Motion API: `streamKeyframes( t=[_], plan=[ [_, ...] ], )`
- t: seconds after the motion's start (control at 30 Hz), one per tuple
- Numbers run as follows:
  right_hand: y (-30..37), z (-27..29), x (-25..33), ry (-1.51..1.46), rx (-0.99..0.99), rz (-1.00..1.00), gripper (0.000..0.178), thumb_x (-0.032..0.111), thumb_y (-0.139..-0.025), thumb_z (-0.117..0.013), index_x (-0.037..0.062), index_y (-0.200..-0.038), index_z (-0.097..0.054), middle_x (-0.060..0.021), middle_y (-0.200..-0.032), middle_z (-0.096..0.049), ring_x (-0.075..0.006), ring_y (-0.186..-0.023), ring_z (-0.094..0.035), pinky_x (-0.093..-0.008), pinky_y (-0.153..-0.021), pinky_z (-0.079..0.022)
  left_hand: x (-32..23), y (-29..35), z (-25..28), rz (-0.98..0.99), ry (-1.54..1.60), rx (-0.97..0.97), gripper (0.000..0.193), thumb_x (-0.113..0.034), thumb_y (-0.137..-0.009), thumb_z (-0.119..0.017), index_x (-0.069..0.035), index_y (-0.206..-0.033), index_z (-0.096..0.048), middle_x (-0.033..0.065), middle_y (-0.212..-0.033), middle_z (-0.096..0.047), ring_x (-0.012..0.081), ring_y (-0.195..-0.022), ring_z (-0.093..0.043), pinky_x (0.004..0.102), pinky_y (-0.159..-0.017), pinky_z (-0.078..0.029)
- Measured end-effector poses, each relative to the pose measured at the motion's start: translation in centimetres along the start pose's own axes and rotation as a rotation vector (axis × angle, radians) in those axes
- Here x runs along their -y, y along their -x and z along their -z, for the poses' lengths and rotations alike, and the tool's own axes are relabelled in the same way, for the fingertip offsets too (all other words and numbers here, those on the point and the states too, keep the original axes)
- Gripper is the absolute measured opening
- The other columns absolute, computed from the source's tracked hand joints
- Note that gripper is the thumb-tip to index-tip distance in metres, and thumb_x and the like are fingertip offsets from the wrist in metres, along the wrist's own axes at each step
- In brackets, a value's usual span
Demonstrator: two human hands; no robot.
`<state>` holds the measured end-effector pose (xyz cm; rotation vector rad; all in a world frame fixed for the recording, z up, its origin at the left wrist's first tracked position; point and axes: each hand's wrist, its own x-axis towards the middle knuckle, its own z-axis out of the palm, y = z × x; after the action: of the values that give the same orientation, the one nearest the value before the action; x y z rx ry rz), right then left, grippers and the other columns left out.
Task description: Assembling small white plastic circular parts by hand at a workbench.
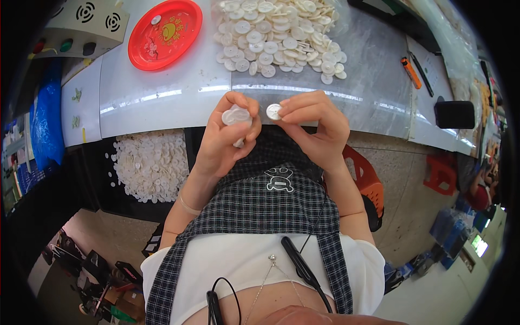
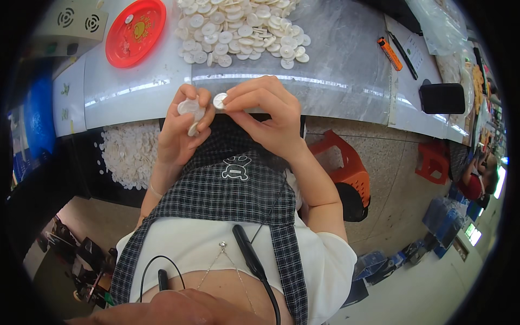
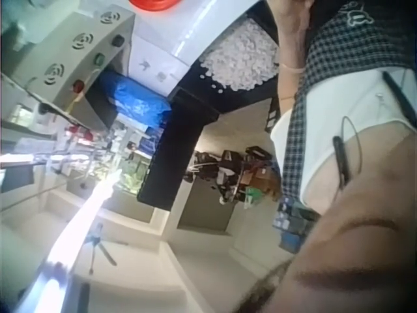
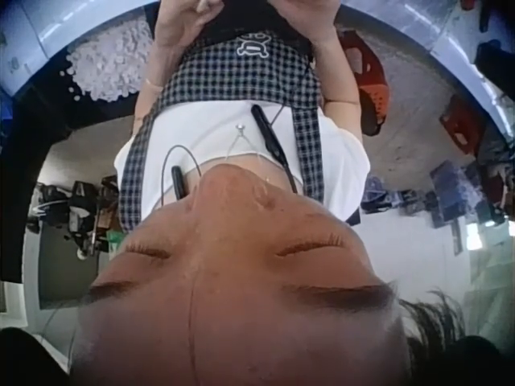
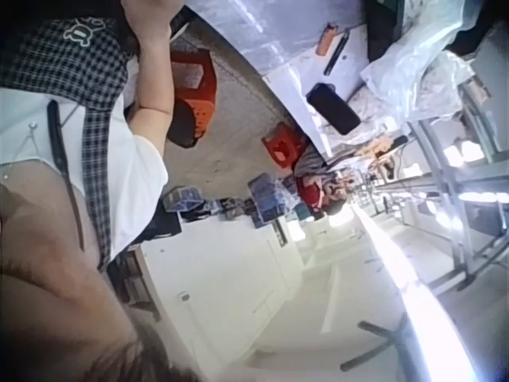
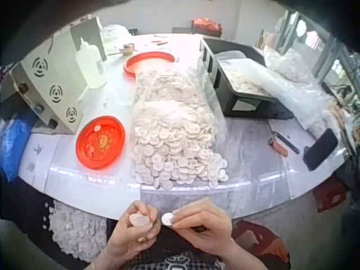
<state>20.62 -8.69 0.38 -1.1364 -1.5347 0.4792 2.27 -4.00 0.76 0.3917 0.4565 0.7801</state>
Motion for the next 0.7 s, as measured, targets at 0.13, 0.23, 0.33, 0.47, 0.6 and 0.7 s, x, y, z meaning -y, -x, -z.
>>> streamKeyframes(
  t=[0.13,0.23,0.33,0.47,0.6,0.7],
  plan=[
    [-0.2,0.0,0.9,0.006,0.023,0.114,0.024,-0.009,-0.070,-0.077,0.0046,-0.084,-0.063,-0.0075,-0.088,-0.068,-0.0226,-0.087,-0.067,-0.0306,-0.073,-0.053,0.2,0.1,0.3,0.038,-0.366,0.047,0.035,0.000,-0.083,-0.070,-0.007,-0.113,-0.053,-0.0014,-0.079,-0.057,0.0009,-0.052,-0.044,0.0147,-0.040,-0.033],
    [0.0,-0.3,0.7,-0.034,0.014,0.088,0.024,-0.009,-0.071,-0.075,0.0045,-0.088,-0.063,-0.0085,-0.092,-0.068,-0.0229,-0.089,-0.067,-0.0319,-0.078,-0.053,0.7,0.2,0.4,0.020,-0.422,-0.006,0.034,0.001,-0.080,-0.075,-0.007,-0.108,-0.056,-0.0022,-0.081,-0.059,-0.0001,-0.050,-0.044,0.0152,-0.039,-0.033],
    [-0.8,-0.5,0.7,0.078,0.011,-0.063,0.025,-0.009,-0.073,-0.072,0.0045,-0.092,-0.065,-0.0093,-0.098,-0.067,-0.0232,-0.095,-0.066,-0.0326,-0.080,-0.053,0.8,0.3,0.7,-0.045,-0.368,-0.030,0.028,-0.003,-0.083,-0.074,-0.006,-0.105,-0.057,-0.0029,-0.077,-0.058,-0.0003,-0.050,-0.044,0.0151,-0.039,-0.032],
    [-1.5,-1.3,-0.5,0.387,0.076,-0.028,0.027,-0.005,-0.078,-0.067,0.0054,-0.103,-0.066,-0.0073,-0.105,-0.066,-0.0260,-0.104,-0.062,-0.0352,-0.087,-0.048,0.6,0.3,1.0,-0.028,-0.360,-0.018,0.026,-0.004,-0.085,-0.073,-0.005,-0.104,-0.056,-0.0028,-0.076,-0.057,-0.0001,-0.049,-0.043,0.0152,-0.038,-0.031],
    [-0.9,-1.4,-0.9,0.477,0.125,-0.015,0.028,-0.001,-0.078,-0.067,0.0056,-0.105,-0.066,-0.0069,-0.106,-0.066,-0.0271,-0.103,-0.061,-0.0358,-0.087,-0.047,0.6,0.4,1.5,-0.017,-0.349,0.030,0.025,-0.005,-0.088,-0.069,-0.005,-0.107,-0.053,-0.0006,-0.079,-0.057,0.0014,-0.050,-0.044,0.0152,-0.038,-0.031],
    [-0.5,-1.1,-1.2,0.445,0.176,-0.074,0.031,0.002,-0.077,-0.070,0.0068,-0.108,-0.066,-0.0071,-0.106,-0.065,-0.0268,-0.100,-0.060,-0.0350,-0.085,-0.047,0.5,0.4,1.2,-0.034,-0.256,0.046,0.024,-0.007,-0.092,-0.063,-0.006,-0.112,-0.050,0.0043,-0.087,-0.056,0.0043,-0.057,-0.048,0.0150,-0.037,-0.032]
  ],
)
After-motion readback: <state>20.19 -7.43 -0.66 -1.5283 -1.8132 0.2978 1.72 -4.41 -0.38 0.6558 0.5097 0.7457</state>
